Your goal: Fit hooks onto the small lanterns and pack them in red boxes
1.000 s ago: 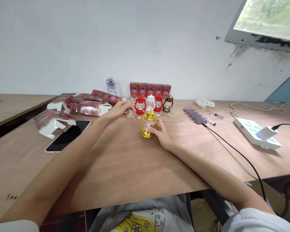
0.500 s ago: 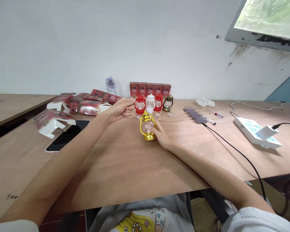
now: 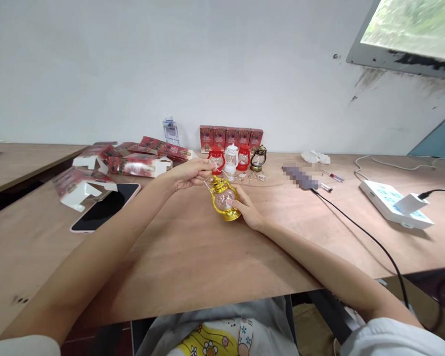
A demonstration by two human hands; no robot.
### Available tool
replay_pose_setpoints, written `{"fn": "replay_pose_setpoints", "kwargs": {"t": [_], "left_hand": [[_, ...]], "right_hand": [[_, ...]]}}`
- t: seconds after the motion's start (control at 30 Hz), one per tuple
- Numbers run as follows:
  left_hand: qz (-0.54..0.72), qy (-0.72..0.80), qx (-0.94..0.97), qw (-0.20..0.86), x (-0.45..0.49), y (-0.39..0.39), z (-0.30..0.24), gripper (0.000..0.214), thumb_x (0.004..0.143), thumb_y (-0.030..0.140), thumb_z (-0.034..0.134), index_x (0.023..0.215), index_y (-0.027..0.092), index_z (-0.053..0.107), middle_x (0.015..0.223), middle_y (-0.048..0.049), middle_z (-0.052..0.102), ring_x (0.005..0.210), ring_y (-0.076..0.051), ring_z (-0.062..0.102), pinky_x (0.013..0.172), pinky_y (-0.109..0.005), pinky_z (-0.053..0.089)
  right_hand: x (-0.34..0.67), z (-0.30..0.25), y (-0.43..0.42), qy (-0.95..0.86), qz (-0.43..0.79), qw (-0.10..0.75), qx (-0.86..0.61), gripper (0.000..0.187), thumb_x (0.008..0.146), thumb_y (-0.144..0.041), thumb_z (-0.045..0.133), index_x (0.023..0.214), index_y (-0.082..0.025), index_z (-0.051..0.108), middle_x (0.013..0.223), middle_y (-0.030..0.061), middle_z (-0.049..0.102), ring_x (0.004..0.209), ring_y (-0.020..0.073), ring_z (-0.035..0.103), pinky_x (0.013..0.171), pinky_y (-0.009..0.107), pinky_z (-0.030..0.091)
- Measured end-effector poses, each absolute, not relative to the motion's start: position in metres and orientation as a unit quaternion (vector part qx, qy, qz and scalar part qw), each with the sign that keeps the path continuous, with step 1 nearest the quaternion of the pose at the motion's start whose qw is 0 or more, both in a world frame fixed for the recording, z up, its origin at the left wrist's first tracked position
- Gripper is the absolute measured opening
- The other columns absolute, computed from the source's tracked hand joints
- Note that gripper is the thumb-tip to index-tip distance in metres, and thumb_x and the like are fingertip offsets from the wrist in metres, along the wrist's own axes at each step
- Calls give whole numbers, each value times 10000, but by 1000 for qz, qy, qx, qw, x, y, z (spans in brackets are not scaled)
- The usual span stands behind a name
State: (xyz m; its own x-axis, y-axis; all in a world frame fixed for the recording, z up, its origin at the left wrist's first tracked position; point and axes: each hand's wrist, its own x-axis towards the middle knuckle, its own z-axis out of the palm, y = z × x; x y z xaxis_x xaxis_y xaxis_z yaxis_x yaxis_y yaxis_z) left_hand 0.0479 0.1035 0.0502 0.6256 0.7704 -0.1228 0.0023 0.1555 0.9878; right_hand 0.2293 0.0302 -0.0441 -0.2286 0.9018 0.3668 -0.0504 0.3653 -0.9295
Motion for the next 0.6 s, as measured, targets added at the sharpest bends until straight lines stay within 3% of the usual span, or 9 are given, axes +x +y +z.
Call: {"fn": "replay_pose_setpoints", "kwargs": {"t": [0.6], "left_hand": [[292,343,531,718,48,109,43,318,900,73,432,590,146,422,416,84,275,321,-18,198,245,-60,146]], "right_hand": [[230,-45,31,-641,440,536,-329,334,743,-387,599,1032,-237,521,1017,12,574,997,198,509,926,341,400]]}}
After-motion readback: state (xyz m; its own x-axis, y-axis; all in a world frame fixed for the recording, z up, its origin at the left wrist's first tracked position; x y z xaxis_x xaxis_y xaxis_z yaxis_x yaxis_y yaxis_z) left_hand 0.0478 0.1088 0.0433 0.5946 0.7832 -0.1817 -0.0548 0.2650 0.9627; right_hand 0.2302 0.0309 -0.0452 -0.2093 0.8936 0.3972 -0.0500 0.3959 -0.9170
